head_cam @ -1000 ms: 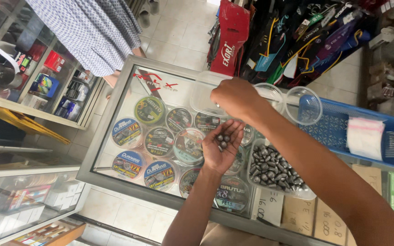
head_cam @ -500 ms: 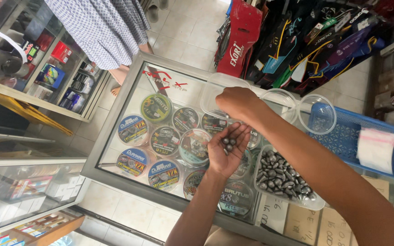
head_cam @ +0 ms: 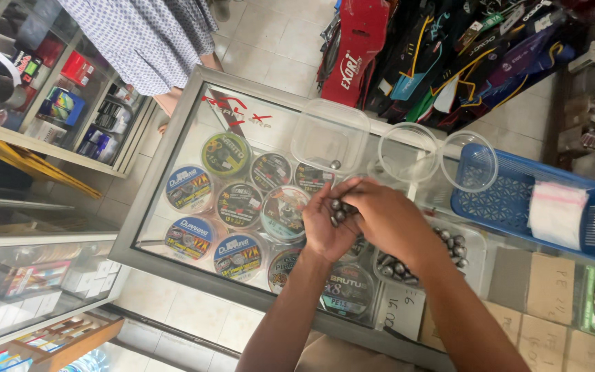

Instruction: The person sorts small, silver, bullet-shaped fishing weights from a large plastic container into two smaller clear plastic containers. They scoop the weights into their hand and transfer them one by one into the smaller containers, which are placed on a glass display counter.

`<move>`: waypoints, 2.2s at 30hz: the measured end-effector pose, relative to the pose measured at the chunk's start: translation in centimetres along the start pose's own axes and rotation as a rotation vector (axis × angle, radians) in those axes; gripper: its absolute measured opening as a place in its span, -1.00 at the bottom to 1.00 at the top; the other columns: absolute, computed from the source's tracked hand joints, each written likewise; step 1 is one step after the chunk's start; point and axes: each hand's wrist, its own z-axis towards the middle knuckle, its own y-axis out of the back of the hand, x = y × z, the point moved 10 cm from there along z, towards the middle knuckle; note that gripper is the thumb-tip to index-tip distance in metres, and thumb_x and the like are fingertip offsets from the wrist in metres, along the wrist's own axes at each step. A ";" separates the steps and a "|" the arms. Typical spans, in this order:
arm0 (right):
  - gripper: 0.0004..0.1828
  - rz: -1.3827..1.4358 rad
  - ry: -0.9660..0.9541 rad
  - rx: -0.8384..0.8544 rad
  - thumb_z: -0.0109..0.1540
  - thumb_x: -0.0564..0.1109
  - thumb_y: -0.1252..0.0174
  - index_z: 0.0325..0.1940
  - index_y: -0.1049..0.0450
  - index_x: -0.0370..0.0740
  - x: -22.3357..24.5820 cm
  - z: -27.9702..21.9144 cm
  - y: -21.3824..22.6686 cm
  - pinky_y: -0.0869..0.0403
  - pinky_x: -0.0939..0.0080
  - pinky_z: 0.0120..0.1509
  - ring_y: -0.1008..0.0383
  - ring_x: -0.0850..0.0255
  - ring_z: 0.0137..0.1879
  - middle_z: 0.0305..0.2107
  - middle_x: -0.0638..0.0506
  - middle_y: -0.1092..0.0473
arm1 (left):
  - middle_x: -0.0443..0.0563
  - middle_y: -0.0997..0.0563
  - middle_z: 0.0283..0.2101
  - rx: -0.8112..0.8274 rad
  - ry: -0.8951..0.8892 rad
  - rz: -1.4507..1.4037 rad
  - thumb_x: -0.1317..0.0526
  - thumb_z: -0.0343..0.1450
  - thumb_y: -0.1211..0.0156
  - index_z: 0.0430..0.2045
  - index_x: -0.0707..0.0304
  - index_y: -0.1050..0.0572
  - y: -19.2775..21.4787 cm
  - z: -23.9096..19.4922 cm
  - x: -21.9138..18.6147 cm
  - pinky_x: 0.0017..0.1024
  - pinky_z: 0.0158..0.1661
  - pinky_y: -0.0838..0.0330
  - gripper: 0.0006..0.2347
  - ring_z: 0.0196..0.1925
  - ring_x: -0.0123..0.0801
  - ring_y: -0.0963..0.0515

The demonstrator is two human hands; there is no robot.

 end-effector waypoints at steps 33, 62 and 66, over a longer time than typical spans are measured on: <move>-0.61 1.259 0.007 -0.421 0.13 -0.33 -0.17 0.05 -0.40 -0.49 -5.4 -3.7 -0.1 -0.55 0.16 -0.31 -0.52 0.16 -0.36 -0.35 -0.33 -0.50 | 0.39 -0.48 0.01 0.152 0.018 -0.086 0.15 0.40 0.14 -0.10 0.53 -0.46 4.1 3.0 1.2 -0.02 -0.06 -0.48 -0.63 -0.01 0.08 -0.54; -0.74 -0.154 -0.060 0.189 0.00 -0.27 -0.25 -0.30 -0.57 0.05 -4.8 15.3 -3.1 -0.48 -0.05 -0.16 -0.50 -0.15 -0.17 -0.31 -0.15 -0.48 | 0.41 -0.52 -0.09 0.033 0.003 -0.194 0.16 0.32 0.01 -0.29 0.58 -0.53 3.7 1.8 0.0 -0.01 0.21 -0.25 -0.66 0.10 0.06 -0.47; -0.72 -0.215 -0.071 0.267 0.03 -0.24 -0.23 -0.28 -0.56 0.15 -4.8 15.2 -4.4 -0.49 -0.01 -0.07 -0.50 -0.10 -0.08 -0.21 -0.08 -0.47 | 0.39 -0.55 -0.13 -0.003 0.017 -0.170 0.12 0.28 -0.01 -0.33 0.53 -0.55 4.1 2.0 0.1 0.00 0.21 -0.26 -0.65 0.05 0.04 -0.52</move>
